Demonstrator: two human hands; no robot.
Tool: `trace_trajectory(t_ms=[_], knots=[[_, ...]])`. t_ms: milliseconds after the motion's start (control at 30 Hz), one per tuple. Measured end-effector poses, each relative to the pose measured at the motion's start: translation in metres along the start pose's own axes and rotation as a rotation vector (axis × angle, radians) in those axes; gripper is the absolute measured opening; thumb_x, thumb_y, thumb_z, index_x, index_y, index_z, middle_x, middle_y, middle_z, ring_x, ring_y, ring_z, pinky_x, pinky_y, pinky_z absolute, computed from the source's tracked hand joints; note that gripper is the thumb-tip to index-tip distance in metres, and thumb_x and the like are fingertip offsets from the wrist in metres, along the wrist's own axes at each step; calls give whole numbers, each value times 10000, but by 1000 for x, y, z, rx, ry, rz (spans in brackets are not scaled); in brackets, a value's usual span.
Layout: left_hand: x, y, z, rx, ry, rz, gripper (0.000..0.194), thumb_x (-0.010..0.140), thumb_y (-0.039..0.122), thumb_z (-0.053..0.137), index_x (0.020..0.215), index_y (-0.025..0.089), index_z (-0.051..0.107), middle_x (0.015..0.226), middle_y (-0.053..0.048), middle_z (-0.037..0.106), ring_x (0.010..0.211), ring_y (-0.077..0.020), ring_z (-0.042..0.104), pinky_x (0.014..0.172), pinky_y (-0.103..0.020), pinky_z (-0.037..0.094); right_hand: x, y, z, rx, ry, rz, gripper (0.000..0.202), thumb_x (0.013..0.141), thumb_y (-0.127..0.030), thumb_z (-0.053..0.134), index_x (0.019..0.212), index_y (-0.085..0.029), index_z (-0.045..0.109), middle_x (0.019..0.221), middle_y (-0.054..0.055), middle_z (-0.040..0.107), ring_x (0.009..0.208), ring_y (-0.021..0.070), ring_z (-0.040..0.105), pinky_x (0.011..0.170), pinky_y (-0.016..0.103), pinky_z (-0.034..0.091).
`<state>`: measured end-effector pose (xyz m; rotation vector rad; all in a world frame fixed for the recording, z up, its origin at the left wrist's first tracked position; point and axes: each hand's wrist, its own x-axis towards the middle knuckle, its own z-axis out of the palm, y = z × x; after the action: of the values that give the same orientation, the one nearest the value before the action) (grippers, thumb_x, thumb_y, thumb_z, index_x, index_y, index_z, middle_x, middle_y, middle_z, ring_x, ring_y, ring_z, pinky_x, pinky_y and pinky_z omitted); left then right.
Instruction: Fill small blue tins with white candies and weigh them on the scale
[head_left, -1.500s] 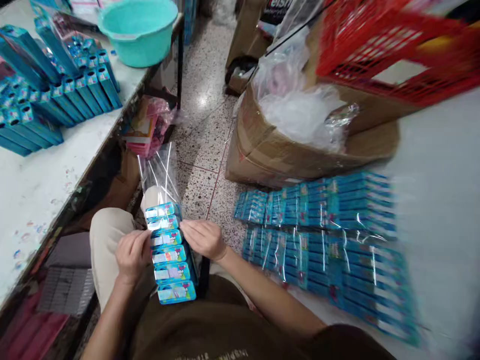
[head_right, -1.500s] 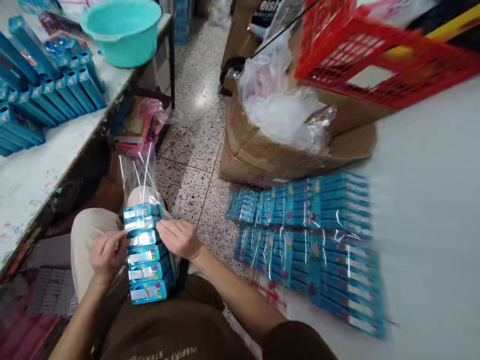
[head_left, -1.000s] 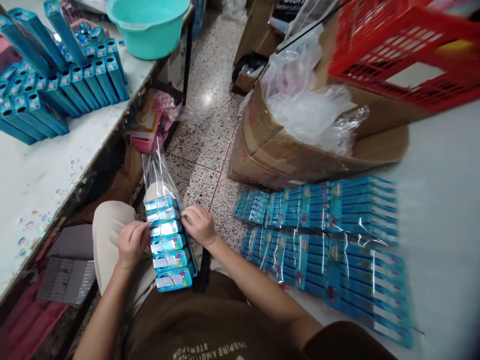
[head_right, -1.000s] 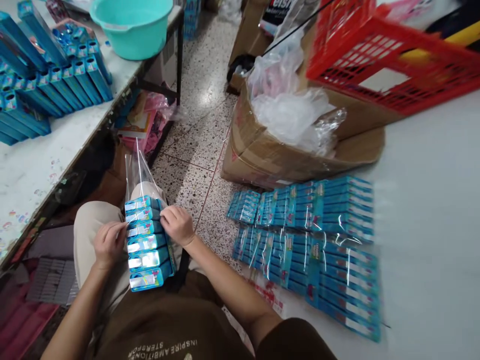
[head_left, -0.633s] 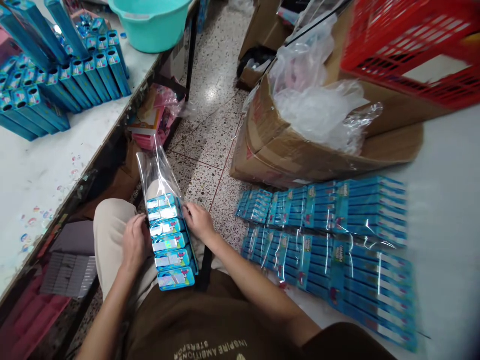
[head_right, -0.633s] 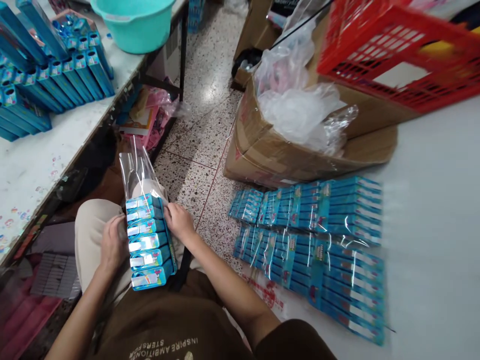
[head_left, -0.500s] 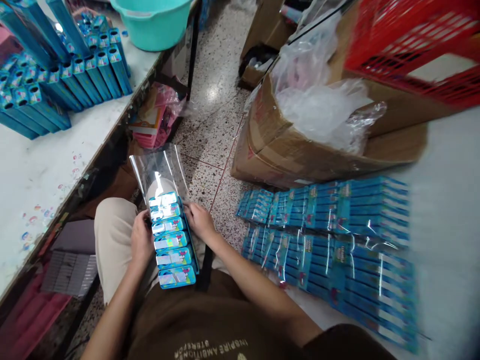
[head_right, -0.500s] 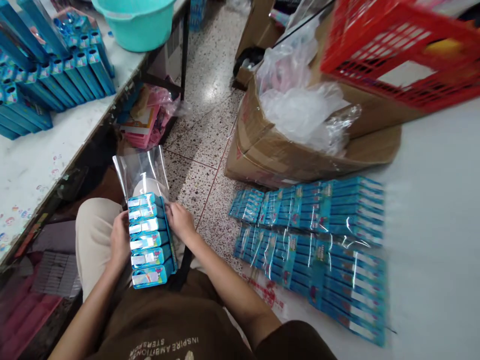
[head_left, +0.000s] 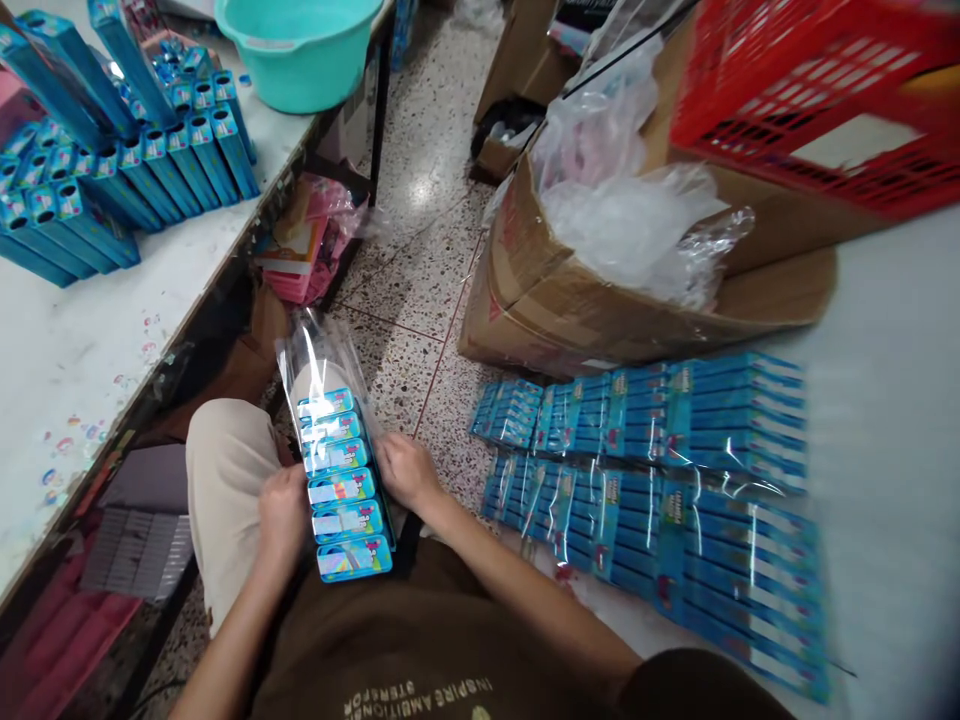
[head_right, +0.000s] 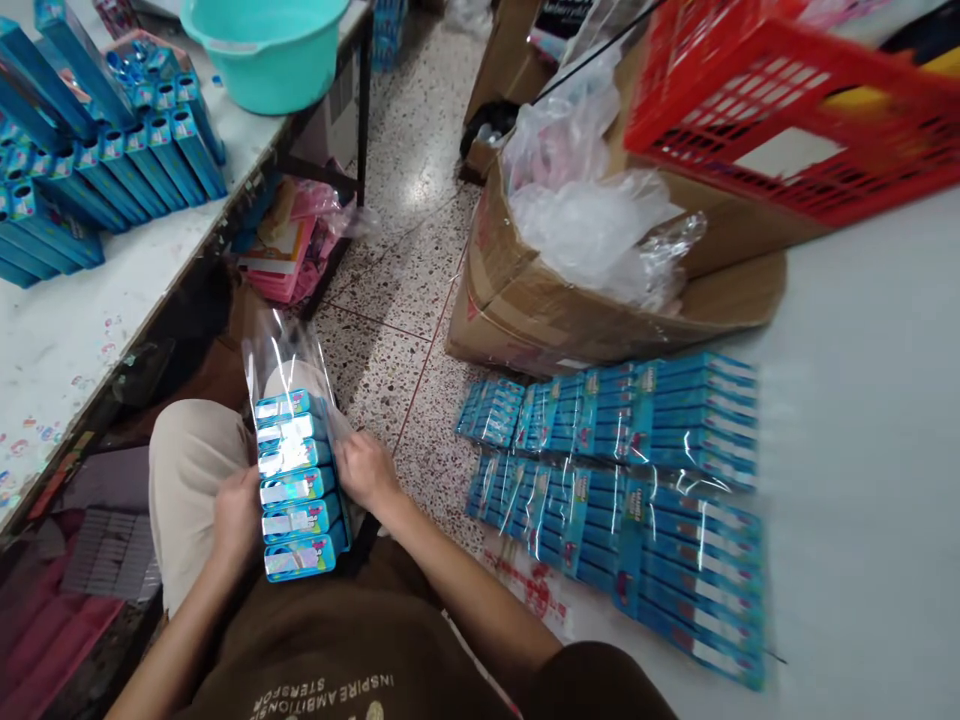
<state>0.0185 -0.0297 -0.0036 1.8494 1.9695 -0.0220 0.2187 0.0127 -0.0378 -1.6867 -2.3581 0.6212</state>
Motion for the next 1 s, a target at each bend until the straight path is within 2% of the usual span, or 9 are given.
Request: trace_trajectory(t_ms=[167, 267, 400, 467, 533, 633, 800, 900, 1000], knots=[[-47, -3, 4, 25, 65, 208, 160, 757, 116, 481, 745, 173, 629, 693, -75, 662, 669, -217, 606, 604, -296, 411, -53, 5, -8, 13, 133, -201, 327, 929, -224, 372, 783, -161, 657, 817, 88, 674, 752, 197, 583, 691, 331, 433], [-58, -3, 0, 70, 53, 315, 133, 754, 128, 500, 702, 174, 614, 666, -67, 653, 640, -213, 599, 593, -301, 406, -71, 3, -13, 39, 164, -202, 268, 908, -196, 406, 841, -167, 664, 892, 78, 690, 804, 197, 594, 715, 328, 441], [-55, 5, -12, 159, -47, 339, 176, 753, 76, 481, 675, 158, 616, 649, -85, 647, 640, -229, 596, 604, -325, 386, -70, -4, -21, 90, 246, -110, 205, 888, -281, 482, 933, -161, 641, 909, 79, 690, 829, 200, 596, 728, 322, 418], [-53, 11, -18, 185, -92, 342, 194, 745, 42, 473, 682, 142, 627, 670, -99, 658, 654, -240, 601, 616, -335, 379, -65, -7, -26, 82, 289, -83, 182, 881, -293, 502, 826, -168, 622, 781, 68, 665, 744, 184, 575, 686, 311, 392], [-54, 16, -24, 220, -109, 363, 195, 743, 34, 478, 678, 137, 630, 680, -99, 664, 660, -244, 603, 622, -339, 370, -62, -7, -33, 40, 316, -114, 238, 886, -240, 491, 665, -189, 562, 635, 39, 599, 650, 163, 523, 644, 304, 355], [-64, 19, -31, 264, -36, 414, 201, 785, 86, 483, 649, 156, 612, 630, -69, 643, 623, -229, 587, 616, -338, 348, -68, -6, -41, -3, 338, -228, 315, 878, -180, 484, 564, -200, 487, 548, 17, 528, 593, 149, 461, 615, 309, 325], [-91, 17, -37, 310, 141, 501, 266, 843, 164, 458, 605, 179, 575, 552, -34, 581, 563, -196, 540, 599, -335, 313, -99, -8, -51, 19, 365, -324, 290, 848, -142, 496, 564, -202, 492, 530, 8, 510, 565, 143, 428, 581, 320, 314], [-100, 18, -37, 309, 161, 534, 281, 843, 166, 450, 586, 189, 561, 545, -25, 571, 555, -185, 531, 594, -332, 314, -110, -8, -53, 34, 369, -375, 300, 838, -146, 506, 545, -205, 482, 516, 4, 491, 553, 141, 409, 565, 315, 317], [-99, 20, -36, 295, 176, 506, 286, 847, 186, 456, 577, 198, 551, 539, -16, 574, 548, -181, 539, 581, -326, 320, -107, -8, -53, 38, 369, -406, 307, 828, -147, 517, 530, -204, 474, 509, -1, 480, 548, 136, 400, 559, 311, 317]])
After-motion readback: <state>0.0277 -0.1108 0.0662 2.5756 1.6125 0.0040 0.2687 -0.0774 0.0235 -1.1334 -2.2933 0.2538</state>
